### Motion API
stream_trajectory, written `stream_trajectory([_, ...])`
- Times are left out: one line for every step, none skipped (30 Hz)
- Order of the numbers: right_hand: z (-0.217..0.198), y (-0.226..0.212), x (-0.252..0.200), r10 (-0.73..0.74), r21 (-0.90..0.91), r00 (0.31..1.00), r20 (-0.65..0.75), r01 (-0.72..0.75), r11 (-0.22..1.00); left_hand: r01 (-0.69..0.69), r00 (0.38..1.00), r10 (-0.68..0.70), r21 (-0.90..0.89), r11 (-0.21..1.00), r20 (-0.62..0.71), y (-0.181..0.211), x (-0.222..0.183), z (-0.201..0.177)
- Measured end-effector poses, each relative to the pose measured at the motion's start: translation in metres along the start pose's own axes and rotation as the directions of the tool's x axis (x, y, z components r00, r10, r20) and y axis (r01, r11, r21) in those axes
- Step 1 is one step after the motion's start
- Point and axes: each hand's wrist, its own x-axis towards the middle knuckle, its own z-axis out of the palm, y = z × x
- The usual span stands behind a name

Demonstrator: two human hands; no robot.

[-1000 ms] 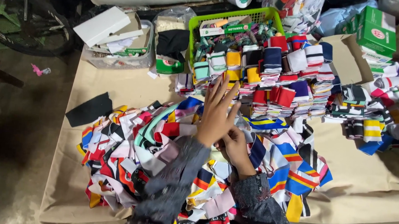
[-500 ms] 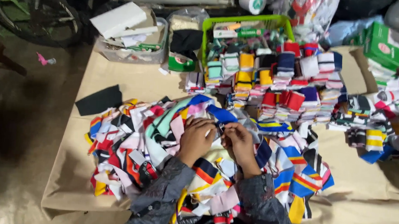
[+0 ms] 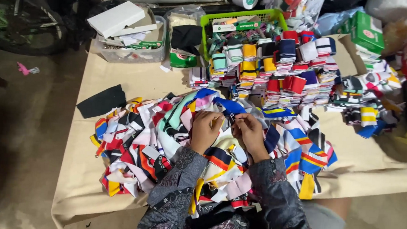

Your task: A person is inspecting individual fabric strips for quality and stacking them into organized piles on a work table.

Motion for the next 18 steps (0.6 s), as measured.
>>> stream_trajectory([0.001, 0.002, -0.002, -0.002, -0.006, 1.000, -0.002, 0.002, 1.000, 0.000, 1.000, 0.000, -0.006, 1.000, -0.002, 0.003, 0.001, -0.004])
stream_trajectory([0.000, 0.002, -0.001, 0.007, 0.003, 1.000, -0.007, -0.007, 1.000, -0.015, 1.000, 0.015, -0.004, 1.000, 0.017, 0.007, 0.003, -0.006])
stream_trajectory([-0.001, 0.003, 0.000, 0.016, 0.012, 1.000, -0.012, -0.016, 1.000, -0.030, 0.999, 0.030, -0.003, 1.000, 0.036, 0.010, 0.006, -0.007])
stream_trajectory([-0.002, -0.001, -0.001, 0.016, 0.008, 1.000, -0.013, -0.016, 1.000, -0.029, 0.999, 0.029, -0.006, 1.000, 0.035, 0.007, 0.005, -0.003])
stream_trajectory([-0.002, -0.006, -0.002, 0.021, -0.001, 1.000, -0.014, -0.021, 1.000, -0.039, 0.998, 0.038, 0.010, 0.999, 0.044, 0.004, 0.005, 0.001])
stream_trajectory([0.000, -0.009, -0.003, 0.027, -0.004, 1.000, -0.012, -0.027, 1.000, -0.049, 0.997, 0.048, 0.032, 0.998, 0.054, 0.000, 0.005, 0.002])
stream_trajectory([0.000, -0.008, -0.003, 0.028, -0.002, 1.000, -0.011, -0.028, 1.000, -0.049, 0.997, 0.047, 0.034, 0.998, 0.055, 0.002, 0.006, 0.000])
stream_trajectory([0.000, -0.008, -0.002, 0.030, 0.007, 1.000, -0.008, -0.030, 1.000, -0.053, 0.997, 0.051, 0.027, 0.998, 0.066, 0.005, 0.007, -0.002])
stream_trajectory([0.000, -0.007, -0.002, 0.032, 0.016, 0.999, -0.006, -0.031, 0.999, -0.057, 0.995, 0.056, 0.019, 0.998, 0.077, 0.007, 0.008, -0.003])
stream_trajectory([-0.001, -0.005, -0.001, 0.034, 0.018, 0.999, -0.008, -0.033, 0.999, -0.057, 0.995, 0.055, 0.020, 0.998, 0.081, 0.007, 0.008, -0.002])
stream_trajectory([-0.002, -0.004, 0.000, 0.025, 0.032, 1.000, -0.002, -0.025, 0.999, -0.065, 0.995, 0.063, 0.020, 0.998, 0.080, 0.006, 0.009, -0.001])
stream_trajectory([-0.002, -0.002, 0.001, 0.016, 0.046, 1.000, 0.005, -0.017, 0.999, -0.072, 0.994, 0.070, 0.021, 0.997, 0.079, 0.006, 0.009, -0.001])
stream_trajectory([-0.002, -0.002, 0.001, 0.019, 0.048, 1.000, 0.004, -0.019, 0.999, -0.071, 0.994, 0.069, 0.023, 0.997, 0.082, 0.004, 0.009, 0.000])
stream_trajectory([-0.002, -0.001, 0.002, 0.015, 0.066, 1.000, 0.011, -0.015, 0.998, -0.058, 0.996, 0.056, 0.039, 0.998, 0.070, 0.001, 0.007, 0.002])
stream_trajectory([-0.003, 0.001, 0.001, 0.010, 0.084, 1.000, 0.017, -0.012, 0.996, -0.045, 0.997, 0.042, 0.056, 0.997, 0.058, -0.001, 0.005, 0.005])
stream_trajectory([-0.004, 0.000, 0.001, 0.007, 0.085, 1.000, 0.020, -0.009, 0.996, -0.048, 0.997, 0.044, 0.057, 0.997, 0.055, 0.007, 0.010, 0.001])
stream_trajectory([-0.004, 0.000, 0.000, -0.042, 0.042, 0.999, 0.012, 0.042, 0.998, -0.059, 0.997, 0.057, 0.056, 0.997, 0.043, 0.014, 0.015, -0.003])
stream_trajectory([-0.004, 0.000, -0.002, -0.091, 0.000, 0.996, 0.002, 0.091, 0.996, -0.073, 0.997, 0.071, 0.055, 0.996, 0.035, 0.021, 0.019, -0.008])
